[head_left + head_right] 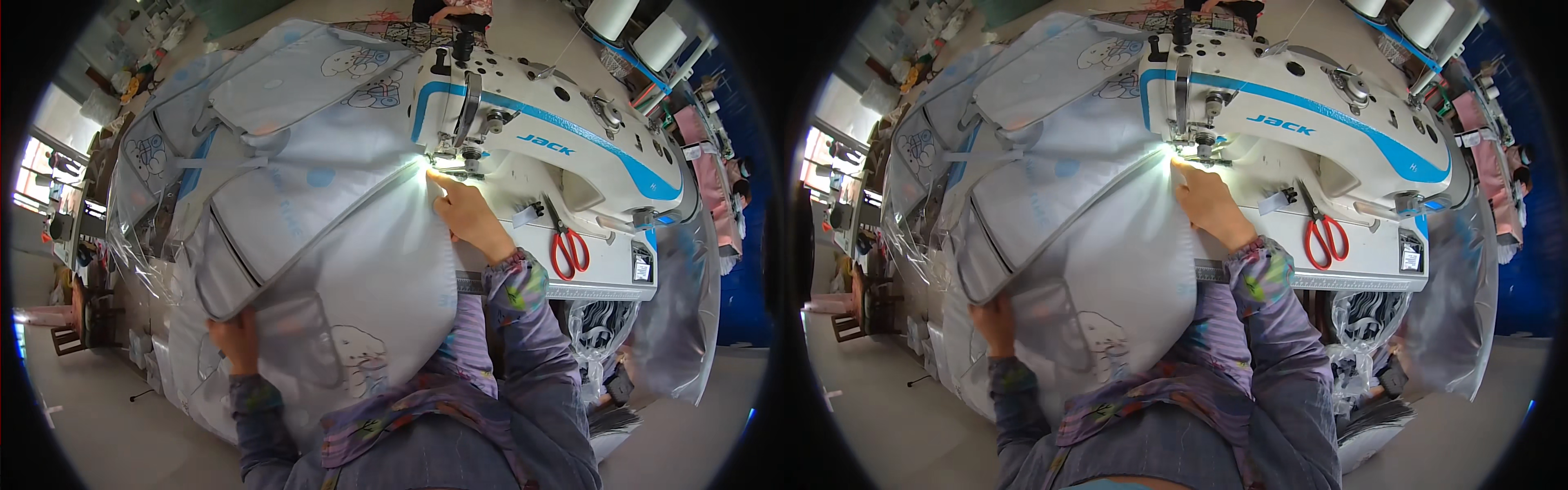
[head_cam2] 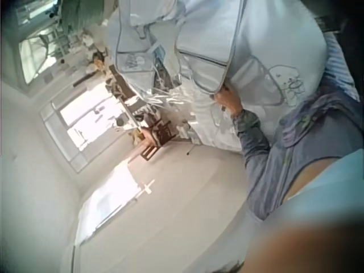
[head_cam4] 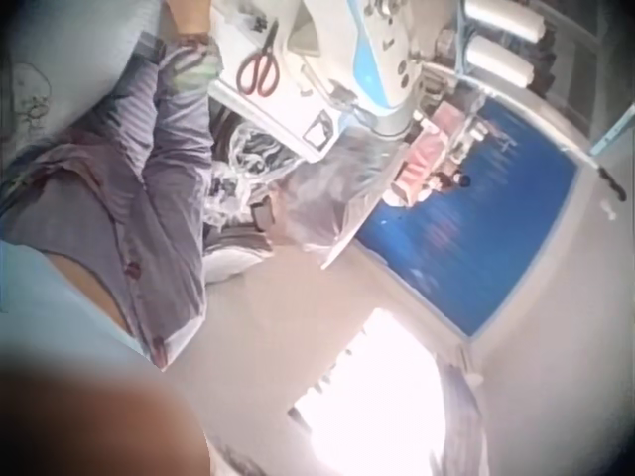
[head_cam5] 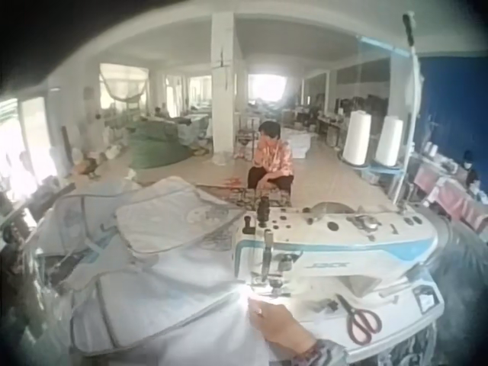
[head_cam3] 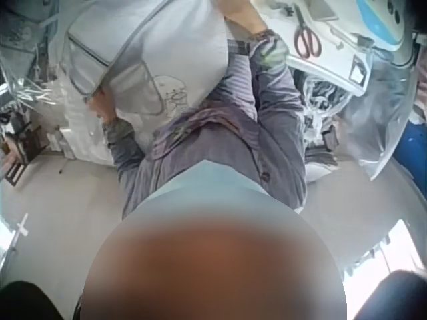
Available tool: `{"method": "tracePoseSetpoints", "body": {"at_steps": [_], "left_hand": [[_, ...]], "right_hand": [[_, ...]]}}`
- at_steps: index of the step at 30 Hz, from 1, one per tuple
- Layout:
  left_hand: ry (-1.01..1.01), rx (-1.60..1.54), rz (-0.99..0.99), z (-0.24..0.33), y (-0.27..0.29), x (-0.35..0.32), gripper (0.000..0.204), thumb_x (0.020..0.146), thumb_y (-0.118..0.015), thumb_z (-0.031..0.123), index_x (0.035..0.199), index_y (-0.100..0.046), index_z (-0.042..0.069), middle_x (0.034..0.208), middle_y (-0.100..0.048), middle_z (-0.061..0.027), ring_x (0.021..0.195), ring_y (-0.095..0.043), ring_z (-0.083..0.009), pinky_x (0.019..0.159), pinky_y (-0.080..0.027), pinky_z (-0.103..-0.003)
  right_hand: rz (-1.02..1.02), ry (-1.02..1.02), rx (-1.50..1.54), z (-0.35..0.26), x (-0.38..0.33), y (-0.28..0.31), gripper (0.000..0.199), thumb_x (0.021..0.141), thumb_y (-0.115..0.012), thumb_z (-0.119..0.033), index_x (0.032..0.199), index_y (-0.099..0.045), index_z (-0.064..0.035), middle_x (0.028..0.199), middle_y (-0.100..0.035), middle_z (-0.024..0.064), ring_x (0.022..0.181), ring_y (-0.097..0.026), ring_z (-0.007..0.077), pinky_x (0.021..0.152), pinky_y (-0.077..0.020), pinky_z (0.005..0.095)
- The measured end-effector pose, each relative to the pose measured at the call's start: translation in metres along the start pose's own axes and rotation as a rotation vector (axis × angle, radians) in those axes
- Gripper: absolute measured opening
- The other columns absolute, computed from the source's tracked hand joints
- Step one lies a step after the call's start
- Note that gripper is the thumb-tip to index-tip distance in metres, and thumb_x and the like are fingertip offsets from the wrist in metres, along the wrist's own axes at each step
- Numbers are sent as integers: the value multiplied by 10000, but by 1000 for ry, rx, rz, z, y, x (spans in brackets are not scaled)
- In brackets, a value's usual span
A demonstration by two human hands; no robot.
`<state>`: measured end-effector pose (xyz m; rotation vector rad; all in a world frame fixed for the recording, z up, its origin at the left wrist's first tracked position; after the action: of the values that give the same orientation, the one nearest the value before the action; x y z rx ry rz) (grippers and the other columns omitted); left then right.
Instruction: Sewing fabric and plastic sheeting components together using an industrial sewing machine.
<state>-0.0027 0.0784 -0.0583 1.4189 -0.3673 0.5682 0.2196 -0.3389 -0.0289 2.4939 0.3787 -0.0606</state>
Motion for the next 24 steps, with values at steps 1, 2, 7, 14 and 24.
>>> {"method": "tracePoseSetpoints", "body": {"at_steps": [1, 2, 7, 14, 24], "left_hand": [[-21, 36, 22, -5, 18, 14, 164, 921, -709, 200, 908, -720, 37, 777, -660, -164, 732, -595, -396, 748, -466, -466], [-42, 66, 46, -4, 32, 31, 174, 922, -725, 196, 848, -707, 39, 717, -625, -142, 669, -565, -368, 714, -454, -447], [-214, 82, 188, 33, 83, 111, 286, 894, -784, 177, 698, -606, 69, 634, -534, -79, 625, -519, -286, 686, -425, -407], [-326, 108, 263, 48, 79, 142, 345, 839, -845, 222, 678, -571, 90, 663, -563, -42, 650, -545, -255, 697, -423, -381], [-376, 32, 289, 75, 61, 190, 354, 893, -793, 197, 674, -542, 73, 671, -568, -59, 681, -571, -276, 722, -429, -393]], "right_hand": [[1, -31, 5, -4, -1, -3, 546, 932, -495, -105, 1474, -534, -53, 638, -617, 118, 449, -562, 175, 519, -513, 335], [1, -30, 2, -1, 0, -7, 546, 932, -495, -105, 1474, -534, -53, 638, -617, 118, 449, -562, 175, 519, -513, 335], [182, 139, -123, 9, 5, -9, 473, 910, -544, -88, 1363, -584, 41, 701, -677, 193, 530, -648, 323, 628, -551, 432], [116, 70, 6, 6, -6, -10, 521, 947, -639, -134, 1430, -543, 33, 626, -591, 82, 481, -542, 125, 485, -435, 305], [107, 24, 71, 8, -13, -13, 533, 956, -679, -146, 1439, -537, 29, 673, -615, 54, 526, -540, 101, 513, -444, 290]]}}
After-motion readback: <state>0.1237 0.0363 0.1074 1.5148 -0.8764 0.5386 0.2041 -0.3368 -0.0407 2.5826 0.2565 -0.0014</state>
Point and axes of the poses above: each hand's wrist, its own x-axis towards the middle knuckle, its own y-axis out of the back of the hand, z = x × y, the point moved 6 cm from there along x, towards the middle knuckle
